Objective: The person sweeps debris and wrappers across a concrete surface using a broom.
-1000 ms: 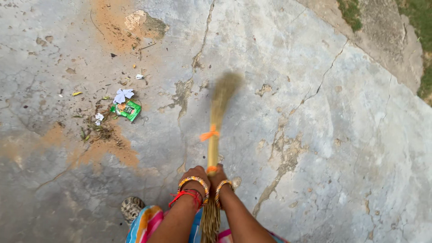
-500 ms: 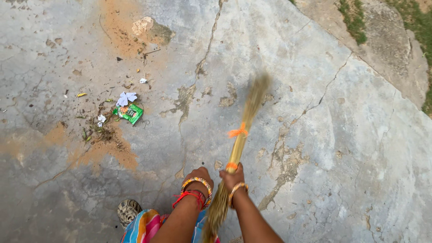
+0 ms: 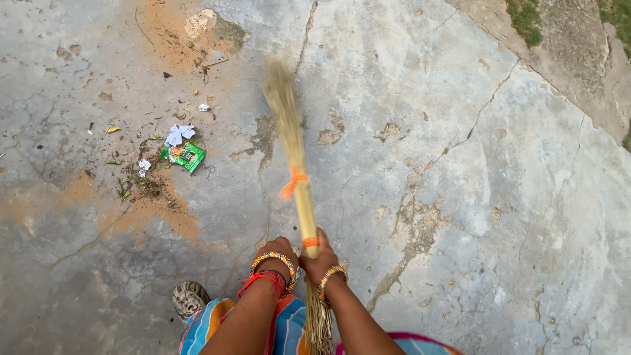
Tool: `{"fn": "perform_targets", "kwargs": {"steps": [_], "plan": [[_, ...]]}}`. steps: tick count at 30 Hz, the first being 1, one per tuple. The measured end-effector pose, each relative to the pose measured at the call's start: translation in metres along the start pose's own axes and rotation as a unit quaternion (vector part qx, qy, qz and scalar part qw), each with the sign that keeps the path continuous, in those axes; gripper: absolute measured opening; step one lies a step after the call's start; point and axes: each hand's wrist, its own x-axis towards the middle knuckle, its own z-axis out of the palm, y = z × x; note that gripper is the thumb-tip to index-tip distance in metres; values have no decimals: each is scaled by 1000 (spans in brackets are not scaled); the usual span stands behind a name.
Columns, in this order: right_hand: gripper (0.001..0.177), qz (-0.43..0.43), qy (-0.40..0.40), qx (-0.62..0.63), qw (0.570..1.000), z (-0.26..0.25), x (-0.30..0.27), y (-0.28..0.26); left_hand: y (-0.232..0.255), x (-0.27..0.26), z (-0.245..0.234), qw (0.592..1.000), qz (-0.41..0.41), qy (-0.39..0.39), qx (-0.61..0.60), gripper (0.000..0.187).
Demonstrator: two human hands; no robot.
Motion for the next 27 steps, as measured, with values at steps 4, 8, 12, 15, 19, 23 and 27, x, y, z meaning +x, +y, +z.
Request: {"fn": "perform_targets", "kwargs": {"steps": [4, 8, 12, 15, 19, 23, 27], "plan": [[88, 46, 85, 94, 991, -19, 5, 8, 12, -1, 5, 1000, 22, 12, -5, 42], [72, 95, 77, 197, 973, -24, 58, 32, 29, 4, 12, 999, 33, 7, 7, 37], [77, 44, 5, 90, 995, -11, 72, 37, 39, 6, 12, 998, 51, 16, 20, 35], [69, 20, -58, -50, 997, -10, 58, 11, 43, 7, 7, 997, 48, 14, 56, 36], [85, 8, -26, -98, 995, -35, 19, -22, 45, 15, 6, 996, 60, 23, 60, 32], [83, 7, 51, -72, 996, -50, 4, -27, 62, 29, 5, 991, 99, 41, 81, 35], [84, 151, 85, 146, 974, -64, 27, -30, 88, 32, -6, 989, 120, 47, 70, 34]]}}
